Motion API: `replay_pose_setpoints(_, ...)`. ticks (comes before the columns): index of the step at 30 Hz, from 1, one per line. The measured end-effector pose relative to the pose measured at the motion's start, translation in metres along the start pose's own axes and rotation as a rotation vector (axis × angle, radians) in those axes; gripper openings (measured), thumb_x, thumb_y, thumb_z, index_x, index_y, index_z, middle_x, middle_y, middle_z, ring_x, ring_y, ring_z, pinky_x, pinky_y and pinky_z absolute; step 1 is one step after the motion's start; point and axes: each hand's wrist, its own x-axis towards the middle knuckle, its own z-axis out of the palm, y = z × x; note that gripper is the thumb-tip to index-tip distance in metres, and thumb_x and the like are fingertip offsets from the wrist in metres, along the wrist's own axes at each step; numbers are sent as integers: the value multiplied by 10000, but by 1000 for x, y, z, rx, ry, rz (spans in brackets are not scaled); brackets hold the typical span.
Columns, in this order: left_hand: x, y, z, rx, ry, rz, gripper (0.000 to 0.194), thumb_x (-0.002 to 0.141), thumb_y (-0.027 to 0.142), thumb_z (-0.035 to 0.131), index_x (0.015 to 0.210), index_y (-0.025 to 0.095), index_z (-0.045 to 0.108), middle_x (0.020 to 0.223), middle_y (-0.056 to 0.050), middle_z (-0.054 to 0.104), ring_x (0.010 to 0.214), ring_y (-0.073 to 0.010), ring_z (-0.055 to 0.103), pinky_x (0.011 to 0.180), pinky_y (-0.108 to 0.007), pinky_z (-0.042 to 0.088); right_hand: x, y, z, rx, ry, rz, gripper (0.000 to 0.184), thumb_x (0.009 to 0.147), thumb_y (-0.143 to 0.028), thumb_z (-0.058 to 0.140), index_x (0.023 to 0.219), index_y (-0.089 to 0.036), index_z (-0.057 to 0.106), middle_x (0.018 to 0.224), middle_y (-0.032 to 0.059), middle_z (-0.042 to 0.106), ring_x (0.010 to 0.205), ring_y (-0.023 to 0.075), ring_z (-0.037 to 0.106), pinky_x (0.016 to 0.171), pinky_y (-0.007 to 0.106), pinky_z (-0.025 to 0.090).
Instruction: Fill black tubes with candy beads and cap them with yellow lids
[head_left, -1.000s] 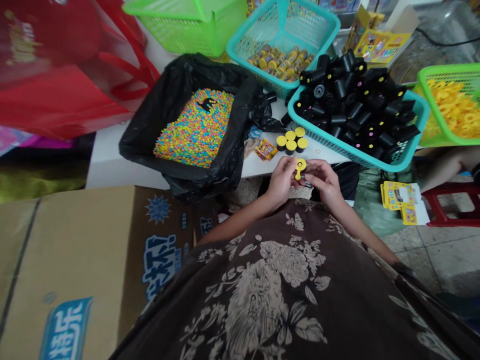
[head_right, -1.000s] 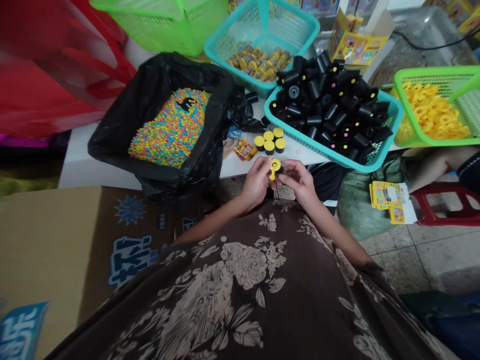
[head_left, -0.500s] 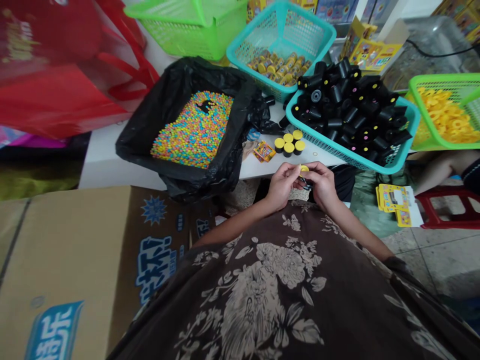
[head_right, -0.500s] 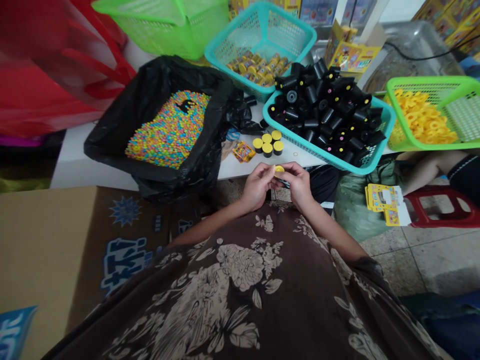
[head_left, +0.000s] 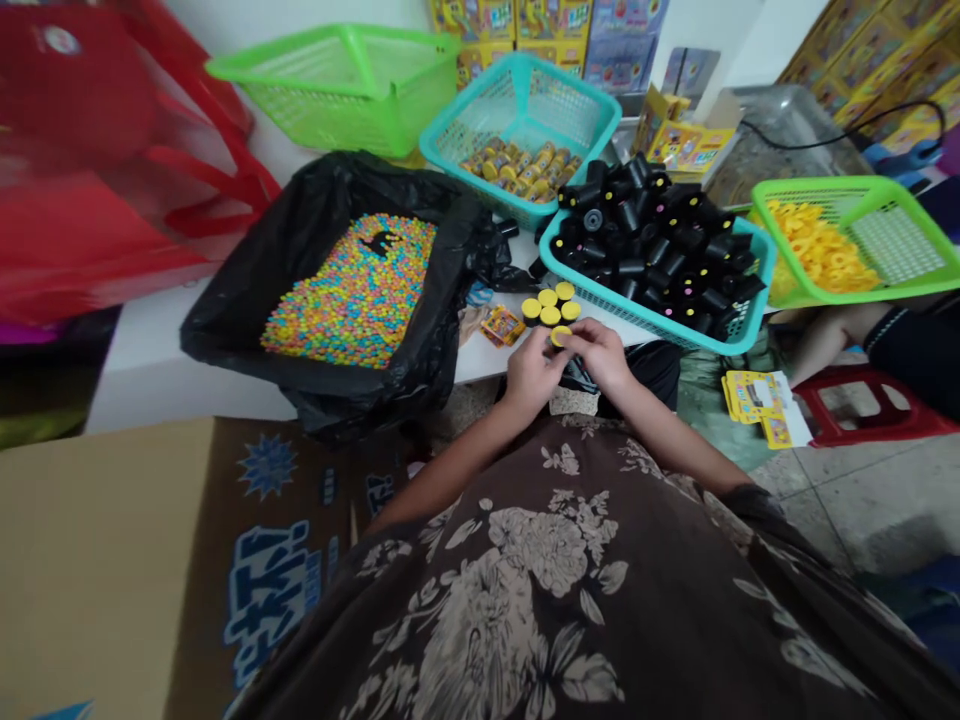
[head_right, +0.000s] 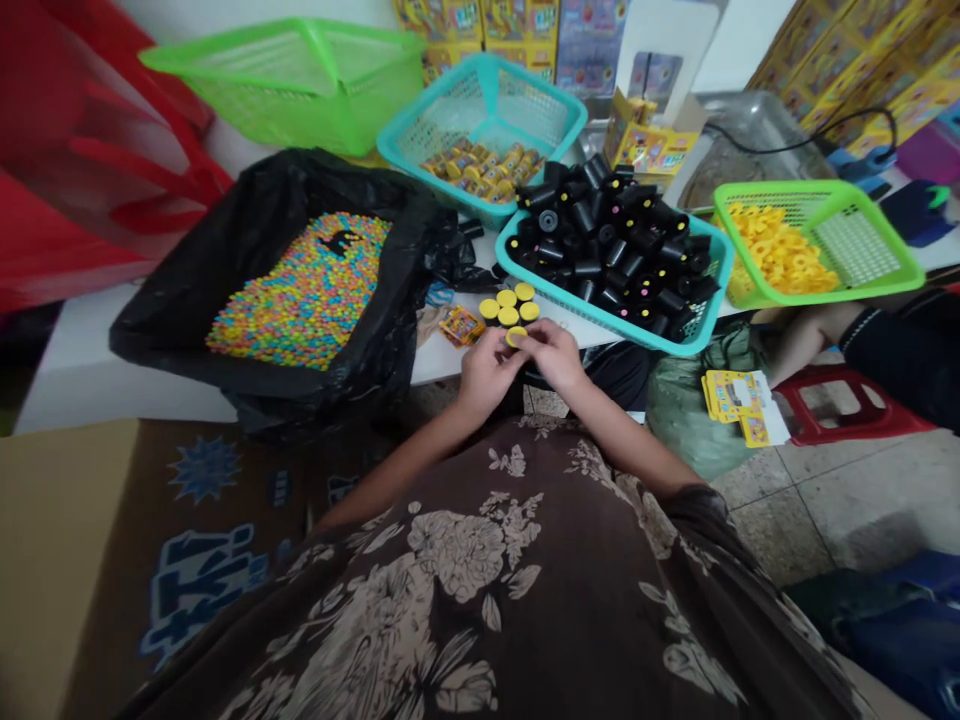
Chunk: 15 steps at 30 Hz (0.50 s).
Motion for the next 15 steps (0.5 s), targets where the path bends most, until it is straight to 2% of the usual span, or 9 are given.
replay_pose_setpoints(4, 13, -6, 0, 306, 29, 2, 193, 858, 302, 707, 817, 242, 529, 799, -46, 656, 817, -252, 659, 736, -316, 451, -11, -8, -4, -420, 46, -275, 182, 801, -433, 776, 826, -258, 733, 935, 50, 691, 826, 215, 642, 847, 374, 542)
replay_pose_setpoints(7, 16, -7, 2, 381, 17, -3, 250, 853, 373, 749, 880, 243, 537, 847, -75, 679, 856, -291, 677, 734, -327, 454, -14, -27, -26, -602, 137, -455, 176, 938, -405, 632, 949, -264, 738, 1046, 92, 670, 912, 253, 636, 900, 424, 546)
replay_pose_setpoints(9, 18, -7, 4, 384, 24, -24, 292, 845, 396, 780, 900, 239, 540, 859, -87, 677, 885, -311, 683, 738, -331, 455, -1, -42, -46, -734, 239, -534, 189, 964, -353, 575, 977, -252, 734, 1039, 111, 653, 1011, 295, 616, 949, 473, 531)
replay_pose_setpoints(12, 19, -5, 6, 383, 34, -53, 304, 847, 387, 800, 904, 229, 546, 873, -93, 665, 903, -311, 678, 743, -330, 451, 39, -60, -73, -953, 307, -551, 159, 870, -290, 662, 976, -209, 748, 1036, 138, 647, 1094, 351, 586, 969, 529, 514)
replay_pose_setpoints(15, 16, -3, 6, 445, 3, -26, 264, 877, 359, 781, 898, 218, 559, 888, -86, 670, 883, -271, 659, 747, -321, 454, 74, -74, -81, -1114, 218, -409, 233, 749, -321, 782, 936, -182, 765, 990, 134, 664, 1023, 347, 611, 923, 519, 540)
